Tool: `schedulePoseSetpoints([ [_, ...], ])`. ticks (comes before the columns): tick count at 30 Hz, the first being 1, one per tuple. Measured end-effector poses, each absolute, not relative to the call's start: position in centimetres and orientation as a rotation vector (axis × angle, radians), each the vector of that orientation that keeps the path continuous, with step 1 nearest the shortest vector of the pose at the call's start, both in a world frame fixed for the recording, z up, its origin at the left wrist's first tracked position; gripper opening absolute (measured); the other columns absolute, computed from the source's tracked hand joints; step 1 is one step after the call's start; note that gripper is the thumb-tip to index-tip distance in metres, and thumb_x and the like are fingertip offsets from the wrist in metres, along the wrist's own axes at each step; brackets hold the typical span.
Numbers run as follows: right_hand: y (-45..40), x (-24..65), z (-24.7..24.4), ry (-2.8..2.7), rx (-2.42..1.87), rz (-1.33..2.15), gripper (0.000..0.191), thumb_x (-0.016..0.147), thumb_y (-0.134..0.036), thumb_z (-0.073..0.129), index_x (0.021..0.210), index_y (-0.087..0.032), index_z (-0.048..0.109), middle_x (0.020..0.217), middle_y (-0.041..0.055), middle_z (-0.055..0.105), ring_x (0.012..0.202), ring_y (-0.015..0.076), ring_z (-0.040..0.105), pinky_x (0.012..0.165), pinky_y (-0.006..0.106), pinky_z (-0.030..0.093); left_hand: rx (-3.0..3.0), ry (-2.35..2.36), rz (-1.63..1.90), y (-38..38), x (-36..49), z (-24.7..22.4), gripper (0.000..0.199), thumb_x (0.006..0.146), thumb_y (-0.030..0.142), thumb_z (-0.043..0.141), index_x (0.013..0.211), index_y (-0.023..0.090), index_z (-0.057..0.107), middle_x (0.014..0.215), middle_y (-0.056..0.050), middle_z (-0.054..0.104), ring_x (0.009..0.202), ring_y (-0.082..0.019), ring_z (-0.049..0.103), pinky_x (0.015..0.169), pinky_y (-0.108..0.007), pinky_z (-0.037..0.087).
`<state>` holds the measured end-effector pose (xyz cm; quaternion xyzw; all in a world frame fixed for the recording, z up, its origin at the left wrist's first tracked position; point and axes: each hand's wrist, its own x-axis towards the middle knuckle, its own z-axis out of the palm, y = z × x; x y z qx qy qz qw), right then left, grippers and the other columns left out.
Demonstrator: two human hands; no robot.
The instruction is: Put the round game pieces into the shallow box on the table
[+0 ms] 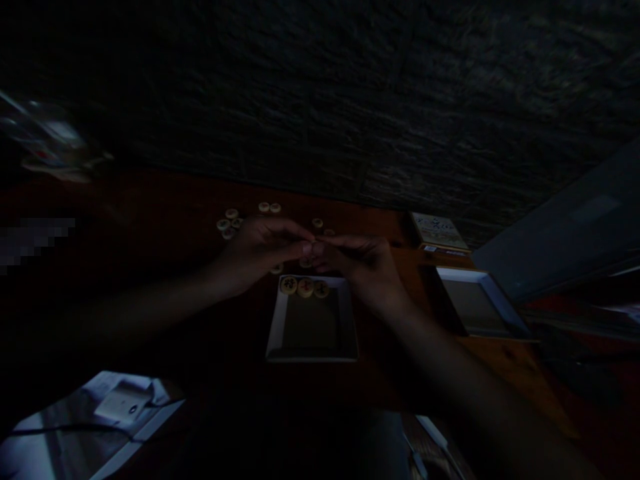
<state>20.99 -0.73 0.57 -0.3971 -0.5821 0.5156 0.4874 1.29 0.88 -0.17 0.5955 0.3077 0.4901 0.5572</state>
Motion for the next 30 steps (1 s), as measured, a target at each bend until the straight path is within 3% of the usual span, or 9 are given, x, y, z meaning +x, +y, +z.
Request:
schedulePoseSetpoints([
  [7,-0.60,21.19,0.66,-1.395,-0.959,1.311,0.019,0.078,-0.037,0.089,0.094,-0.027,0.086,0.080,0.0036,0.082,0.064,0.0127,0.074,0.066,0.023,0.063,1.546,0.740,1.205,1.07,1.30,-0.14,0.015,0.082,0.023,0.082,0.096,0.016,0.080,0.096,-0.007,0.082,0.085,-0.017,0.076,0.079,-0.028,0.060],
  [13,-0.86,21.06,1.05,-1.465,-1.019,1.186,0.020,0.074,-0.037,0.092,0.088,-0.025,0.086,0.075,0.0036,0.080,0.060,0.0130,0.072,0.060,0.023,0.060,1.531,0.706,1.167,0.71,1.41,-0.11,0.017,0.083,0.023,0.081,0.097,0.015,0.079,0.096,-0.008,0.081,0.086,-0.017,0.077,0.079,-0.028,0.061],
  [22,-1.04,21.03,1.33,-1.505,-0.983,1.275,0.030,0.079,-0.048,0.086,0.088,-0.020,0.085,0.076,0.0061,0.080,0.059,0.0134,0.071,0.058,0.023,0.059,1.466,0.725,1.156,0.67,1.40,0.02,0.018,0.082,0.024,0.082,0.097,0.014,0.080,0.083,-0.006,0.080,0.067,-0.014,0.074,0.067,-0.026,0.062],
  [30,-1.08,21.05,1.50,-1.552,-1.012,1.211,0.028,0.078,-0.046,0.087,0.085,-0.019,0.084,0.072,0.0052,0.078,0.056,0.0139,0.070,0.055,0.022,0.058,1.377,0.728,1.116,0.61,1.47,-0.08,0.024,0.077,0.026,0.086,0.098,0.015,0.081,0.089,-0.008,0.082,0.074,-0.018,0.077,0.076,-0.032,0.064],
])
